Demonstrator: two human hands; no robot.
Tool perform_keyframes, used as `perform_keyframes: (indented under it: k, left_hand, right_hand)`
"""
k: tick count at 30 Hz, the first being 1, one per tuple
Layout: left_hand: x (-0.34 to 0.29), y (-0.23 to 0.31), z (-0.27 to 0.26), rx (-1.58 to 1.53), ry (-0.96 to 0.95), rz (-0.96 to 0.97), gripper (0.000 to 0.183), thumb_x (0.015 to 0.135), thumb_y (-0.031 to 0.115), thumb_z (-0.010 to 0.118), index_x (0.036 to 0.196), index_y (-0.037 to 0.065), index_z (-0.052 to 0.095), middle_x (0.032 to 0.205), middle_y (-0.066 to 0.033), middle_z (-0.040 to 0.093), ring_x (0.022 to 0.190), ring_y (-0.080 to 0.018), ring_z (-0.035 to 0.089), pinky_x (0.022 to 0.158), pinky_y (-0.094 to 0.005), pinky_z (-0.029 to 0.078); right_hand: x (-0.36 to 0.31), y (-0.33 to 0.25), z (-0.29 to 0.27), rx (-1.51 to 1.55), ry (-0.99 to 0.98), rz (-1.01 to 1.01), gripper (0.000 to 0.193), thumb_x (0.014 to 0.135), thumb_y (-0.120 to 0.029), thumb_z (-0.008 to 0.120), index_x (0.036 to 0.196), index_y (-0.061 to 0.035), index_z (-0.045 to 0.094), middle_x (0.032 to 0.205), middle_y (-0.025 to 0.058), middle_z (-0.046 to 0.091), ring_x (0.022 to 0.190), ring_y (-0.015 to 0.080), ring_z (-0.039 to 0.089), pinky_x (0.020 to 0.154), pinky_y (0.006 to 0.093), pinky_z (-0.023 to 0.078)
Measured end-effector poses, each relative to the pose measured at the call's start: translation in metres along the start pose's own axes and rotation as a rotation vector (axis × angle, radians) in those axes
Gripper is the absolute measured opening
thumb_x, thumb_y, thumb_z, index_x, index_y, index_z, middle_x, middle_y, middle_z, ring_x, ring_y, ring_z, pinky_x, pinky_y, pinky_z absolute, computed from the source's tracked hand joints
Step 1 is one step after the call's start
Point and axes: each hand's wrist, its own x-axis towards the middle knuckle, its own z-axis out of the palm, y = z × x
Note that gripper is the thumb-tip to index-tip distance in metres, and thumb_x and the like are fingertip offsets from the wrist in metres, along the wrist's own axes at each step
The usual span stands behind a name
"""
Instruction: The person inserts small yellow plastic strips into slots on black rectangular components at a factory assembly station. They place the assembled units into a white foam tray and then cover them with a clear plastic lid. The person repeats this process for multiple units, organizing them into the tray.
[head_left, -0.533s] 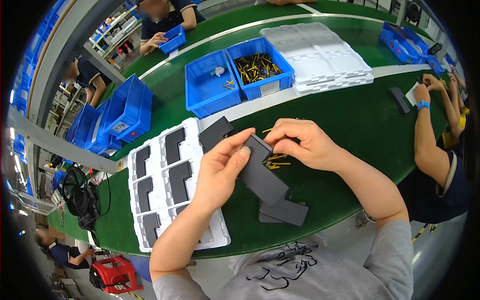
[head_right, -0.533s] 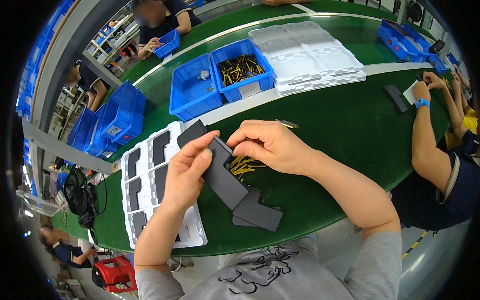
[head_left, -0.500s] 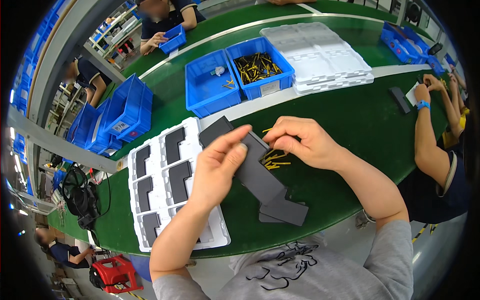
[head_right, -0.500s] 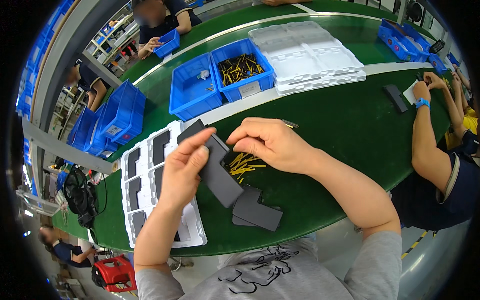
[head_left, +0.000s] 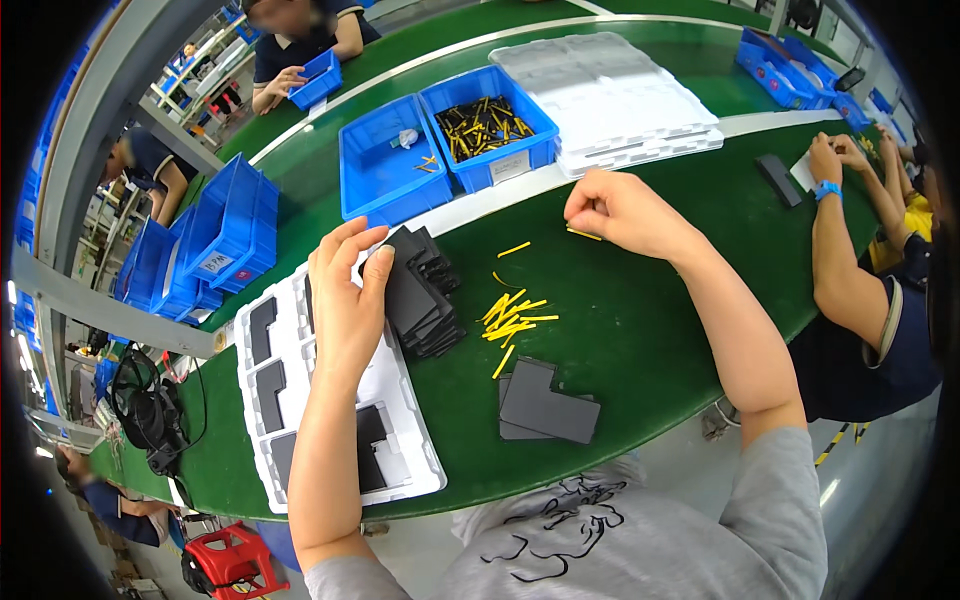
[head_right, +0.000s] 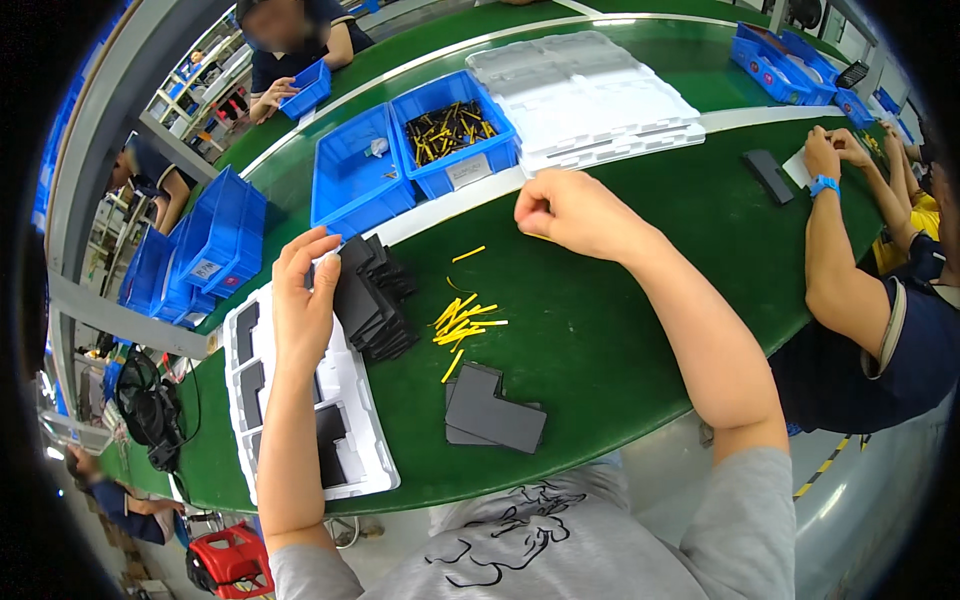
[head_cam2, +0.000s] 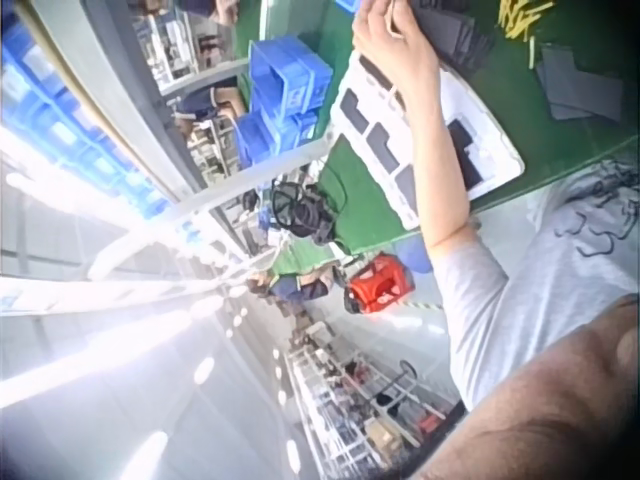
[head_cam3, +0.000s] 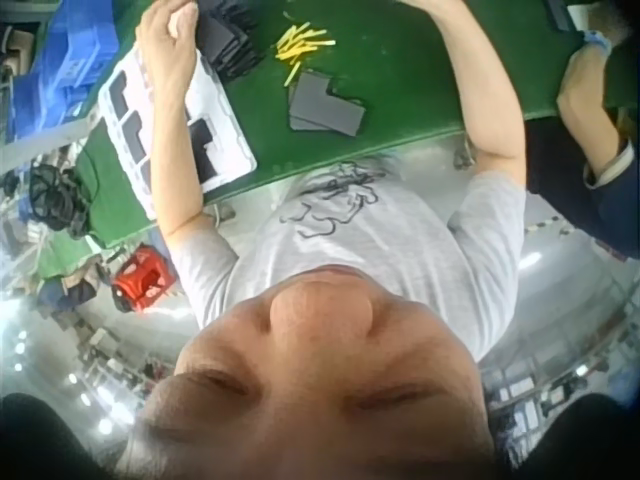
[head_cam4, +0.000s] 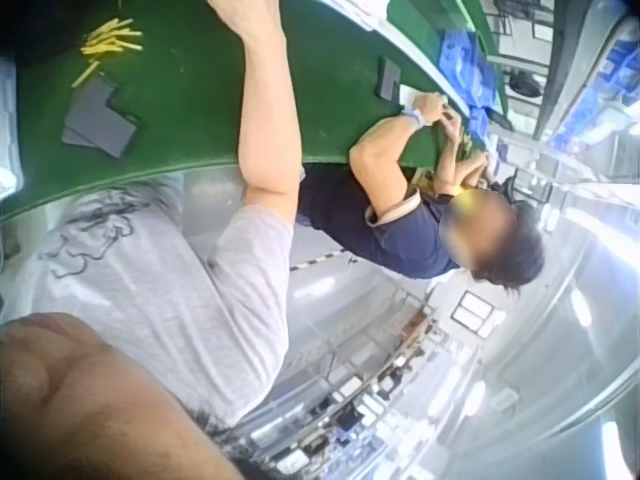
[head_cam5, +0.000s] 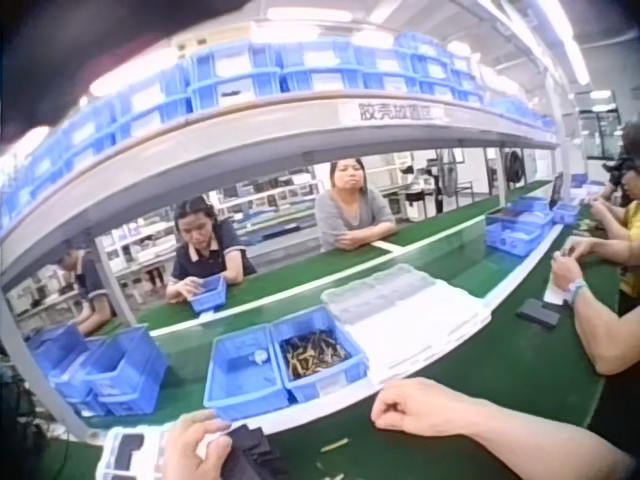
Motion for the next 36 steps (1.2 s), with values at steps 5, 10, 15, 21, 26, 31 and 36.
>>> perform_keyframes:
  k: [5, 10, 15, 21, 26, 31, 36]
  left_hand:
    - [-0.004, 0.03, -0.004, -0.09, 0.121, 0.254, 0.013, 0.079, 0.007, 0.068, 0.092, 0.006, 0.067, 0.112, -0.0117, 0.061, 0.106, -0.0305, 0.053, 0.093, -0.0409, 0.04]
    - [-0.03, 0.054, 0.019, -0.121, 0.001, 0.597, 0.019, 0.067, 0.008, 0.074, 0.084, 0.01, 0.066, 0.092, -0.004, 0.062, 0.084, -0.0239, 0.059, 0.074, -0.0374, 0.043]
    - [-0.045, 0.07, 0.028, -0.287, -0.113, 0.677, 0.024, 0.064, 0.007, 0.078, 0.085, 0.009, 0.067, 0.082, -0.0032, 0.059, 0.072, -0.0233, 0.057, 0.065, -0.0347, 0.046]
    - [-0.061, 0.064, 0.028, -0.577, -0.336, 0.104, 0.01, 0.084, 0.006, 0.068, 0.093, 0.002, 0.066, 0.077, -0.0087, 0.066, 0.062, -0.0166, 0.064, 0.057, -0.0267, 0.051]
    - [-0.061, 0.065, 0.028, -0.66, -0.439, -0.164, 0.01, 0.088, 0.01, 0.067, 0.094, 0.002, 0.066, 0.075, -0.0059, 0.066, 0.059, -0.009, 0.062, 0.055, -0.0233, 0.05]
    - [-0.062, 0.065, 0.031, -0.613, -0.412, -0.026, 0.012, 0.085, 0.01, 0.069, 0.094, 0.002, 0.066, 0.075, -0.0058, 0.066, 0.059, -0.0107, 0.063, 0.054, -0.0238, 0.051]
    - [-0.062, 0.061, 0.033, -0.623, -0.392, -0.028, 0.011, 0.085, 0.008, 0.068, 0.094, 0.003, 0.067, 0.075, -0.0053, 0.066, 0.059, -0.0108, 0.063, 0.054, -0.0231, 0.051]
  right_hand:
    - [-0.005, 0.004, -0.001, -0.283, -0.055, 0.118, 0.021, 0.071, -0.013, 0.078, 0.084, -0.0013, 0.066, 0.08, 0.011, 0.067, 0.076, 0.0235, 0.065, 0.07, 0.0346, 0.051]
    - [-0.004, -0.004, 0.0, -0.285, -0.093, 0.206, 0.015, 0.074, -0.013, 0.074, 0.081, -0.0019, 0.068, 0.079, 0.0141, 0.069, 0.08, 0.0296, 0.067, 0.073, 0.0384, 0.052]
    - [-0.011, -0.004, 0.004, -0.462, -0.014, 0.026, 0.007, 0.083, -0.01, 0.061, 0.078, -0.0042, 0.061, 0.085, 0.0137, 0.064, 0.086, 0.0343, 0.063, 0.075, 0.0424, 0.05]
    - [-0.021, -0.046, 0.009, 0.062, -0.206, -0.153, 0.008, 0.085, -0.006, 0.064, 0.09, -0.002, 0.059, 0.082, 0.0093, 0.062, 0.07, 0.0214, 0.062, 0.064, 0.0315, 0.05]
    - [-0.033, -0.038, 0.022, 0.185, -0.401, -0.32, 0.011, 0.084, -0.003, 0.067, 0.094, -0.0011, 0.065, 0.088, 0.0059, 0.063, 0.069, 0.0133, 0.061, 0.061, 0.0253, 0.049]
    - [-0.033, -0.031, 0.033, 0.244, -0.41, -0.307, 0.012, 0.081, -0.002, 0.07, 0.092, -0.0024, 0.066, 0.088, 0.0063, 0.063, 0.072, 0.0158, 0.061, 0.061, 0.0272, 0.048]
    - [-0.032, -0.032, 0.038, 0.286, -0.362, -0.337, 0.013, 0.079, -0.002, 0.071, 0.091, -0.0024, 0.067, 0.087, 0.0069, 0.064, 0.075, 0.0189, 0.062, 0.063, 0.028, 0.049]
